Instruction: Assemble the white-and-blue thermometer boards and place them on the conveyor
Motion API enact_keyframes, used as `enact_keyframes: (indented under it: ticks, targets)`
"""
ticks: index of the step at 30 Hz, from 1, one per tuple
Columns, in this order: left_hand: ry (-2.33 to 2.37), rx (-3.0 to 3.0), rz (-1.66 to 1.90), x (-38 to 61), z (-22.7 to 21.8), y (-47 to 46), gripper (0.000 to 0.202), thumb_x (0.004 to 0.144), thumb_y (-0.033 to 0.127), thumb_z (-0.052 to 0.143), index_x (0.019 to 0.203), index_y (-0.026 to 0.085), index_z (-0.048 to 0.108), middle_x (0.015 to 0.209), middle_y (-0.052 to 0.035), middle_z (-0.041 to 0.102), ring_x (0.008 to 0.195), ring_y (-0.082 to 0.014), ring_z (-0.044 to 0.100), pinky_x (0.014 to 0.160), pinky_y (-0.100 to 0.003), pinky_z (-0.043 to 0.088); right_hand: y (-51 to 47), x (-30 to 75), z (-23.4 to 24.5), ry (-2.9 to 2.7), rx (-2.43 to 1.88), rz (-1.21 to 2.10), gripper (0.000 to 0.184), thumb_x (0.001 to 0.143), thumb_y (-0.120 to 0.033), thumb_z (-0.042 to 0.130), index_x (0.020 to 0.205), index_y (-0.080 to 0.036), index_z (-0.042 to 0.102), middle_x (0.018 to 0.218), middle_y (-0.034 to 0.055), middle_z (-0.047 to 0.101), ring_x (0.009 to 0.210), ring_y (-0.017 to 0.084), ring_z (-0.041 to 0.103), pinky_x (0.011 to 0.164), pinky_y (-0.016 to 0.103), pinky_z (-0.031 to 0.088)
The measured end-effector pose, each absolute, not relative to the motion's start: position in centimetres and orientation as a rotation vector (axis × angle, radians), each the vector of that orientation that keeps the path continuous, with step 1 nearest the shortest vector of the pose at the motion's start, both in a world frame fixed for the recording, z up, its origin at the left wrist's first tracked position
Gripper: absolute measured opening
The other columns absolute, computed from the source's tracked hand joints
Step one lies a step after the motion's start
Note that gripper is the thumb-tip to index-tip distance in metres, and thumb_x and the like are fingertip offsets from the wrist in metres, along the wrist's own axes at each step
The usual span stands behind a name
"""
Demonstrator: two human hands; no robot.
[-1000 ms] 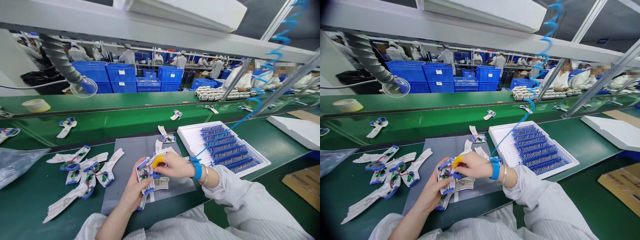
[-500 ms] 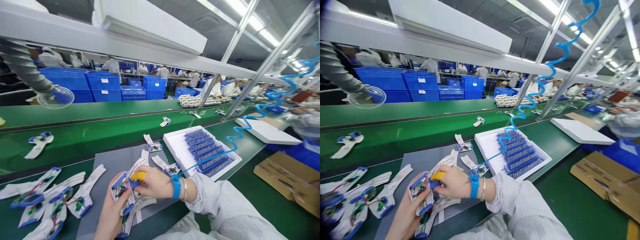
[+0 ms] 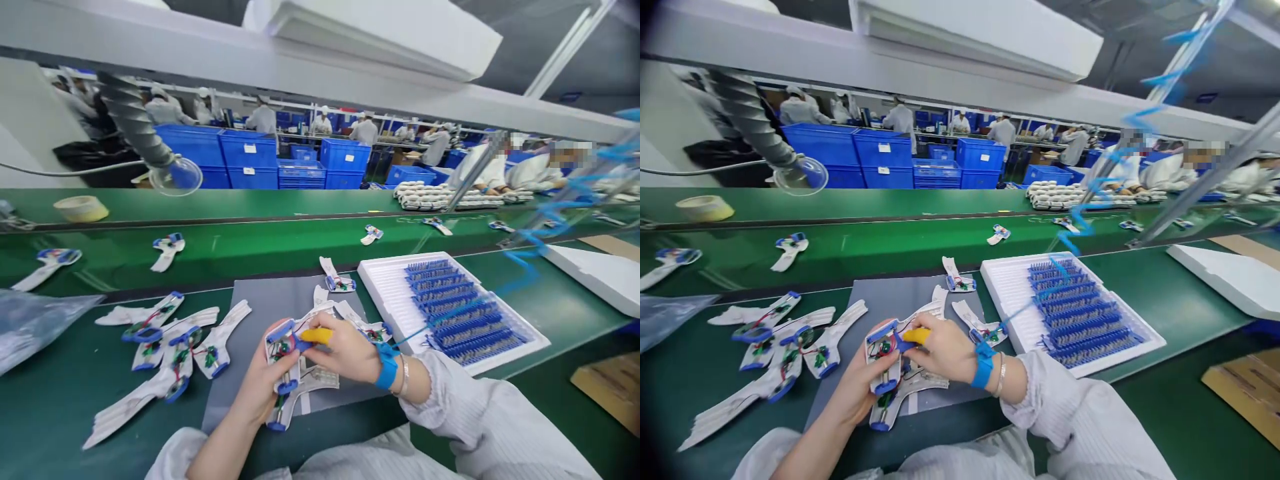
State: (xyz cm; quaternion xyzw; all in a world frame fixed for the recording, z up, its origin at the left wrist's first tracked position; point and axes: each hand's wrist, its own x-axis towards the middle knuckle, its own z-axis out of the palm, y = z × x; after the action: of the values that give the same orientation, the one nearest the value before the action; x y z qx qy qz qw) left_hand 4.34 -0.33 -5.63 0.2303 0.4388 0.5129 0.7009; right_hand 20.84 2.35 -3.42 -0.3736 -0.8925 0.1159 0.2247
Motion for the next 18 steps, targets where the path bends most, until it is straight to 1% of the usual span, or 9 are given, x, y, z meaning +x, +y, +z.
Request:
enact_keyframes:
  ticks: [4,7,9,10,13,14,15,16,18]
  targets:
    - [0.976,0.556,1.165,4.3,-7.0,-0.2,0.066,0.054,0.024,0.078,0.114,0.020,0.050,0.099,-0.0043,0.065,0.086,-0.0180,0.062,0.077,-0.028,0.047,2.5,20.5,-3.8,-2.540,-1.010,0.280,0.020,0.084,-0.029,0.051,0.093,-0.016,0.063,0.094,0.0073,0.058,0.073,0.015,0.057,0.063,0.025,0.048]
    - [0.982,0.584,1.214,4.3,-7.6,0.0,0.063,0.055,0.024,0.078,0.112,0.021,0.050,0.101,-0.0041,0.064,0.088,-0.0182,0.060,0.078,-0.027,0.046,2.6,20.3,-3.8,-2.577,-1.021,0.277,0.023,0.086,-0.031,0.047,0.095,-0.015,0.061,0.096,0.0082,0.058,0.074,0.016,0.057,0.063,0.028,0.048]
    - [0.984,0.580,1.260,4.1,-7.5,0.2,0.061,0.056,0.024,0.077,0.111,0.021,0.050,0.100,-0.0034,0.064,0.087,-0.0178,0.060,0.078,-0.028,0.046,3.1,20.4,-3.5,-2.540,-0.981,0.240,0.027,0.086,-0.036,0.048,0.102,-0.016,0.059,0.100,0.0093,0.057,0.079,0.019,0.057,0.068,0.032,0.048]
    - [0.988,0.577,1.274,4.0,-7.3,0.3,0.060,0.057,0.023,0.076,0.110,0.021,0.049,0.097,-0.0027,0.064,0.085,-0.0171,0.060,0.077,-0.028,0.046,3.4,20.6,-3.2,-2.479,-0.964,0.213,0.031,0.085,-0.038,0.050,0.106,-0.017,0.057,0.103,0.0101,0.056,0.084,0.020,0.056,0.073,0.034,0.047]
    - [1.010,0.559,1.264,3.6,-6.7,0.5,0.061,0.056,0.022,0.076,0.110,0.023,0.046,0.087,0.0002,0.063,0.076,-0.0145,0.059,0.073,-0.027,0.046,4.9,21.3,-1.9,-2.244,-1.013,0.223,0.045,0.081,-0.038,0.055,0.120,-0.016,0.048,0.119,0.0139,0.047,0.109,0.026,0.046,0.091,0.041,0.039]
    - [1.016,0.555,1.248,3.4,-6.5,0.4,0.062,0.056,0.022,0.076,0.110,0.023,0.045,0.084,0.0007,0.062,0.073,-0.0143,0.059,0.071,-0.027,0.046,5.4,21.5,-1.4,-2.217,-1.055,0.301,0.046,0.083,-0.037,0.053,0.122,-0.016,0.047,0.122,0.0142,0.046,0.113,0.027,0.044,0.094,0.042,0.037]
    - [1.019,0.558,1.237,3.3,-6.4,0.3,0.063,0.056,0.022,0.075,0.111,0.023,0.043,0.083,0.0008,0.062,0.072,-0.0144,0.059,0.070,-0.027,0.046,6.0,21.6,-1.0,-2.238,-1.093,0.440,0.043,0.084,-0.037,0.050,0.122,-0.015,0.048,0.121,0.0138,0.048,0.111,0.026,0.046,0.093,0.041,0.038]
    - [1.022,0.572,1.232,3.1,-6.4,0.3,0.064,0.057,0.022,0.074,0.112,0.023,0.042,0.084,0.0005,0.061,0.072,-0.0148,0.059,0.069,-0.028,0.047,6.6,21.5,-0.6,-2.291,-1.113,0.628,0.040,0.087,-0.036,0.046,0.119,-0.014,0.052,0.115,0.0127,0.053,0.105,0.024,0.051,0.089,0.039,0.041]
    - [1.045,0.661,1.230,2.6,-6.7,0.6,0.062,0.061,0.026,0.071,0.114,0.024,0.039,0.088,-0.0012,0.060,0.074,-0.0158,0.060,0.071,-0.029,0.047,7.9,21.3,-0.3,-2.384,-1.078,1.015,0.036,0.089,-0.037,0.041,0.108,-0.014,0.060,0.097,0.0081,0.063,0.086,0.020,0.058,0.077,0.033,0.047]
